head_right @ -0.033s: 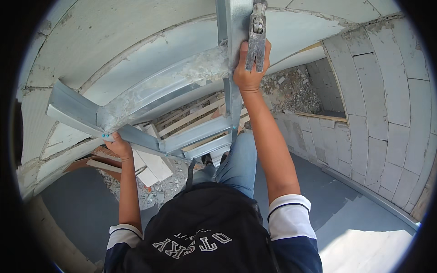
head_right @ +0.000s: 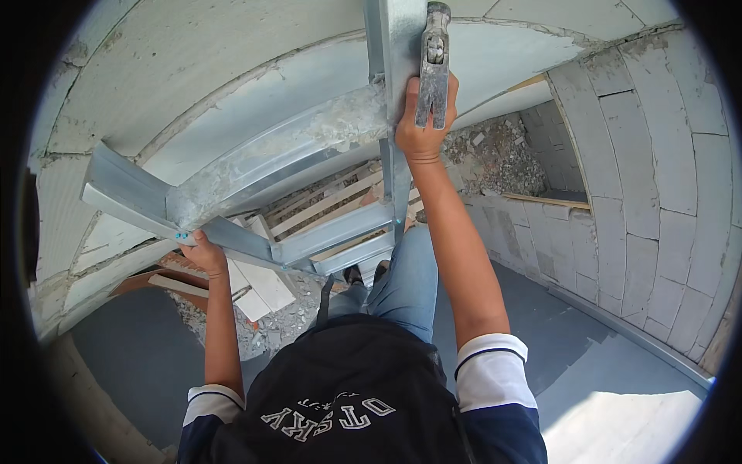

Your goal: The person uses pliers to pull at a wire on a concrete pillar, moves a wooden board, and then uses a hammer to secure wooden formwork with nails while standing on a ladder.

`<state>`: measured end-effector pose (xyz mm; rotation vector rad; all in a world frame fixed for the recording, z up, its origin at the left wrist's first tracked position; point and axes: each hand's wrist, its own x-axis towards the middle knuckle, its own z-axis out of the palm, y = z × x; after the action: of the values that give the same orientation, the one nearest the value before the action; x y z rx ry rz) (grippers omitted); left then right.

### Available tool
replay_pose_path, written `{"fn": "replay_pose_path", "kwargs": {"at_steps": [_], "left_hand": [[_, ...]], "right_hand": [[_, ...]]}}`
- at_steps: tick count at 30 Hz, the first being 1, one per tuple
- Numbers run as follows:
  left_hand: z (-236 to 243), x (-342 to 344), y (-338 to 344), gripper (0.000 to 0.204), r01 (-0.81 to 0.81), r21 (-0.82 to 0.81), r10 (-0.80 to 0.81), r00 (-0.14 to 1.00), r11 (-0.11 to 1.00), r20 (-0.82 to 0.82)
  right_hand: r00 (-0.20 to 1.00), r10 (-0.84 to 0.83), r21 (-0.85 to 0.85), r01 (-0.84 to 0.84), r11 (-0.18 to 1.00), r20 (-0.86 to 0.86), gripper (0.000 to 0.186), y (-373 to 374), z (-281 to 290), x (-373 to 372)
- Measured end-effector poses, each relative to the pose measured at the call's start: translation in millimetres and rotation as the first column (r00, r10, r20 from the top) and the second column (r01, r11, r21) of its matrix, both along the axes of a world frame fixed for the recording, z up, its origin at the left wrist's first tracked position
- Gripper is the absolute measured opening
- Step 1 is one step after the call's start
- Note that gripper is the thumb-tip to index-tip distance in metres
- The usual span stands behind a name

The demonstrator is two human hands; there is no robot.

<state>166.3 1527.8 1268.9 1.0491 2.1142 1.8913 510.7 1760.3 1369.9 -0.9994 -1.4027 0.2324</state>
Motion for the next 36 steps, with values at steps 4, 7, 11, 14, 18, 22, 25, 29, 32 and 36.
{"fn": "replay_pose_path", "kwargs": {"at_steps": [4, 7, 11, 14, 18, 22, 25, 29, 32, 36], "left_hand": [[3, -7, -11, 0.077, 0.015, -0.096, -0.018, 0.999, 0.995, -0.027], [38, -2, -11, 0.084, 0.144, -0.205, -0.139, 0.990, 0.968, 0.037], [97, -17, 23, 0.085, 0.188, -0.008, -0.187, 0.981, 0.982, 0.061], [120, -26, 53, 0.081, 0.126, 0.040, -0.130, 0.986, 0.991, 0.103], [129, -19, 68, 0.064, 0.143, 0.074, -0.153, 0.976, 0.987, 0.156], [120, -24, 59, 0.068, 0.036, 0.097, -0.053, 0.984, 0.995, 0.173], [109, -14, 49, 0.077, -0.308, -0.130, 0.327, 0.929, 0.943, 0.171], [68, -43, 28, 0.083, -0.226, -0.204, 0.237, 0.971, 0.952, 0.031], [16, -87, -6, 0.043, -0.143, -0.672, -0.354, 0.760, 0.727, -0.545], [50, -81, 13, 0.036, -0.181, -0.679, -0.475, 0.587, 0.712, -0.655]], "right_hand": [[0.999, 0.030, -0.054, -0.032, 0.998, -0.040, 0.035, -1, -8, 0], [1.000, 0.000, -0.080, 0.001, 0.997, 0.008, 0.034, -5, -7, 1], [0.998, -0.023, -0.072, 0.028, 0.997, 0.062, 0.034, -5, -4, 4], [1.000, 0.001, -0.114, 0.000, 0.993, 0.011, 0.033, -5, -2, 4], [0.999, 0.044, -0.124, -0.046, 0.991, -0.023, 0.028, -1, 15, 1], [0.993, 0.106, -0.276, -0.118, 0.954, -0.056, 0.025, -8, 35, -1], [0.971, -0.051, -0.413, -0.052, 0.909, -0.234, 0.020, -11, 72, -13], [0.917, -0.184, -0.560, -0.051, 0.827, -0.354, 0.013, -1, 80, -13], [0.960, -0.187, -0.542, 0.047, 0.839, -0.207, 0.012, 2, 96, -17], [0.966, -0.207, -0.595, 0.077, 0.800, -0.153, 0.013, 4, 94, -24]]}}
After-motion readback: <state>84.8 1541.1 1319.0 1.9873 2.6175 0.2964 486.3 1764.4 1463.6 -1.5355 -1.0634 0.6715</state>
